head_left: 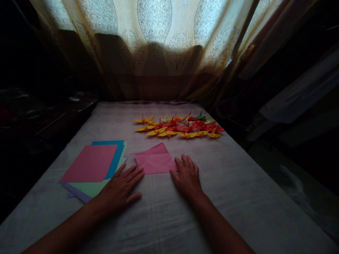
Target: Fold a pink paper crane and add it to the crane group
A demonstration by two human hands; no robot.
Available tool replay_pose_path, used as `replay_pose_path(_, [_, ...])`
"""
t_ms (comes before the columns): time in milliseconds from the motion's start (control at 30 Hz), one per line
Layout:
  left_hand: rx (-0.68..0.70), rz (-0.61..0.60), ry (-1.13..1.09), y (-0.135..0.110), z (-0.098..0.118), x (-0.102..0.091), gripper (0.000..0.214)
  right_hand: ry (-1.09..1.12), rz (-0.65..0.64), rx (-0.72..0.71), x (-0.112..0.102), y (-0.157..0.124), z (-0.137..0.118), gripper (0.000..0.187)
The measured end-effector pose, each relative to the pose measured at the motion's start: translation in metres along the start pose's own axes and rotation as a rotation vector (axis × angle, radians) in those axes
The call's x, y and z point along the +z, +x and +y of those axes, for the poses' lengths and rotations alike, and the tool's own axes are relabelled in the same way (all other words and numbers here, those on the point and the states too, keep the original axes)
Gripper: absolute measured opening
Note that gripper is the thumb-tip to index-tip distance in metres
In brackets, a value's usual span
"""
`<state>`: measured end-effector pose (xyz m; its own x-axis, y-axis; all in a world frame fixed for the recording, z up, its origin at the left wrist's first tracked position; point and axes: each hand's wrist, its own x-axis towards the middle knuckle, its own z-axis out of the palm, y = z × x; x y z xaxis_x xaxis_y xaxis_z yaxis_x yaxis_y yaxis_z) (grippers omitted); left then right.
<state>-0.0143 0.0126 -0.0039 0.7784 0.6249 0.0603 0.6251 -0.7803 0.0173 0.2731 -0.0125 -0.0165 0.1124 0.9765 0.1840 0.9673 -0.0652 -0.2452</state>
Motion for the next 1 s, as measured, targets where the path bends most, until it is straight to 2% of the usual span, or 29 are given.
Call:
replay_pose_path(100, [-0.02, 0.02, 0.019, -0.002, -0.001, 0.0, 0.063, 0.019, 0.044, -0.031, 0.003, -0.001, 0.002, 0.043])
replay_pose_path(200, [-0.065, 0.069, 0.0, 0.004, 0.007, 0.003, 0.058, 0.061, 0.105, -0.072, 0.005, -0.001, 0.005, 0.035])
replay_pose_path(367, [-0.235, 0.139, 0.012, 0.033, 0.024, 0.005, 0.054, 0.166, 0.149, -0.088, 0.009, 0.0, 0.011, 0.025])
replay_pose_path(500, [-0.28, 0.181, 0.047, 0.06, 0.02, -0.001, 0.055, 0.232, 0.148, -0.101, 0.009, 0.001, 0.015, 0.026])
replay_pose_path(600, [-0.167, 0.144, 0.021, 0.075, 0.014, -0.009, 0.055, 0.249, 0.147, -0.119, 0.009, 0.001, 0.015, 0.03])
replay_pose_path(700, [0.02, 0.081, -0.021, 0.086, 0.012, -0.016, 0.033, 0.249, 0.144, -0.131, 0.011, -0.001, 0.015, 0.031])
replay_pose_path(800, [0.1, 0.083, -0.023, 0.092, 0.012, -0.019, 0.012, 0.232, 0.164, -0.139, 0.015, -0.003, 0.016, 0.032])
replay_pose_path(900, [0.182, 0.076, -0.022, 0.091, 0.009, -0.02, 0.013, 0.185, 0.237, -0.179, 0.014, 0.0, 0.018, 0.044])
replay_pose_path(1000, [0.233, 0.049, -0.03, 0.085, 0.007, -0.022, 0.021, 0.085, 0.277, -0.28, 0.007, 0.013, 0.018, 0.055])
